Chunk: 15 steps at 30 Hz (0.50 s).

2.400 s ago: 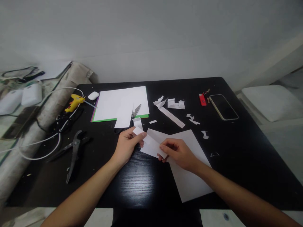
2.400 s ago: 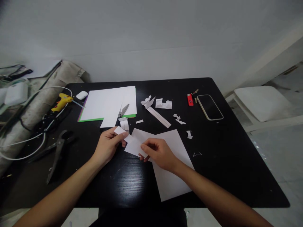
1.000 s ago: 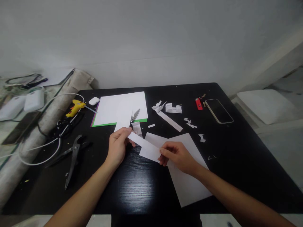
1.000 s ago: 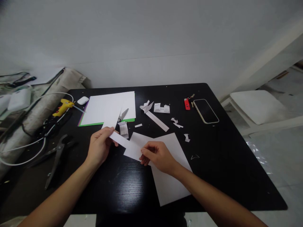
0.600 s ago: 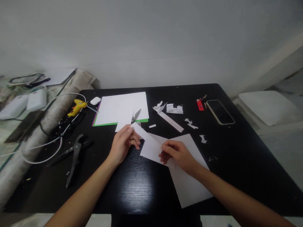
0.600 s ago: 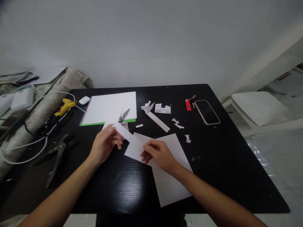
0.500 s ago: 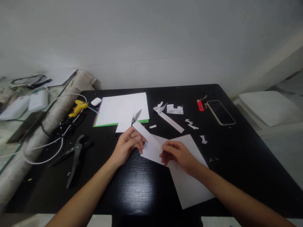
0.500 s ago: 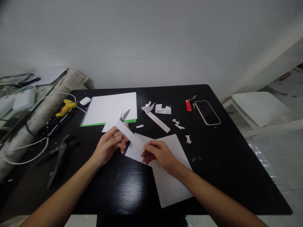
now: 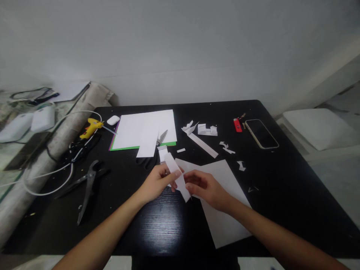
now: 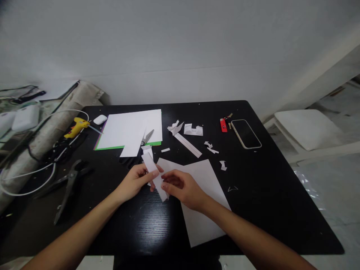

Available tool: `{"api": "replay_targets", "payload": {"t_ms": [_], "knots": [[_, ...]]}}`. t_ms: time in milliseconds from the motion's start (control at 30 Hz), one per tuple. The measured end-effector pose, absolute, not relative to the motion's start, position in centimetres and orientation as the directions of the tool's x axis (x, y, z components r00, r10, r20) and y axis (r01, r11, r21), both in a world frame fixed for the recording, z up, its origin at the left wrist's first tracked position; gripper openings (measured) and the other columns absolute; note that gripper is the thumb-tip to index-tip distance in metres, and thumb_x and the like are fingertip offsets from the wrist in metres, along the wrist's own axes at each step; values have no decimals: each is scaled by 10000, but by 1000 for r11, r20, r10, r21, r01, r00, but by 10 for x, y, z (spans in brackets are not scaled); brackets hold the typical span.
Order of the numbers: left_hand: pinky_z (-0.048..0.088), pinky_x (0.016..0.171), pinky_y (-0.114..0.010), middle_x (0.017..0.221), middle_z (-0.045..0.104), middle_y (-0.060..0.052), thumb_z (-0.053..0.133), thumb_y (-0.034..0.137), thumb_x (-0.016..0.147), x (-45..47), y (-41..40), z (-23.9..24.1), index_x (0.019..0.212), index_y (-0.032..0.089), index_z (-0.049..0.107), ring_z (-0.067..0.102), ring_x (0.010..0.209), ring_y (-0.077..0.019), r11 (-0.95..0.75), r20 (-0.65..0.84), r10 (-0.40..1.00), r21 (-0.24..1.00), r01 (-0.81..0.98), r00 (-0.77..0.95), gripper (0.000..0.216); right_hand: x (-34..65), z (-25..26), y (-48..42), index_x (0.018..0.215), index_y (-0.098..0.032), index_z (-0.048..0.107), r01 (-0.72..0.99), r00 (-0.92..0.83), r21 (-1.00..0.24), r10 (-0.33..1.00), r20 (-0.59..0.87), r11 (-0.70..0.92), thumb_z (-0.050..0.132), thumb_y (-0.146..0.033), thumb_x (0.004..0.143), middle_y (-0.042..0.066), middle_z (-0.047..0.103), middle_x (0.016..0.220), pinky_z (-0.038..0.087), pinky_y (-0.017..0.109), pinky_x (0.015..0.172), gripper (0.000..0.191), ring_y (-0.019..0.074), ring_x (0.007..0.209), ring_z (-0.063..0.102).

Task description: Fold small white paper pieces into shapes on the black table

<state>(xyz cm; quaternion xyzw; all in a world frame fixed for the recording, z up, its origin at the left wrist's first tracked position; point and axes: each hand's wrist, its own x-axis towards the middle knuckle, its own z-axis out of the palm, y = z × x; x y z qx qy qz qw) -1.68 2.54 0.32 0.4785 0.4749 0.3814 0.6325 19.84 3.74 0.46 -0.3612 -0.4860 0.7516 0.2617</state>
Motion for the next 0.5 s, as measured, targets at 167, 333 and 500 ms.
{"api": "replay_targets", "payload": {"t_ms": [167, 333, 500], "knots": [[500, 516, -243, 616, 695, -35, 715, 465, 908, -6, 18, 2, 805, 140, 745, 624, 502, -142, 232, -261, 919, 964, 132, 295, 342, 198, 4, 33, 1152, -222, 650, 4, -509, -959, 825, -246, -283, 868, -360, 775, 34, 721, 938, 560, 324, 748, 457, 195, 836, 696], [522, 538, -254, 646, 694, -19, 724, 432, 905, -7, 20, 2, 911, 152, 709, 634, 524, -147, 255, -260, 919, 965, 54, 295, 280, 200, 4, 40, 912, -193, 681, 11, -457, -925, 821, -342, -379, 795, -362, 814, -3, 687, 732, 553, 328, 704, 227, 178, 709, 675], [530, 612, -255, 742, 690, -9, 713, 358, 918, -10, 22, 4, 1007, 173, 674, 653, 628, -150, 213, -210, 940, 977, 16, 270, 209, 200, 5, 43, 878, -187, 688, -83, -478, -879, 793, -378, -469, 856, -388, 752, 6, 715, 821, 594, 342, 731, 291, 181, 755, 700]]}}
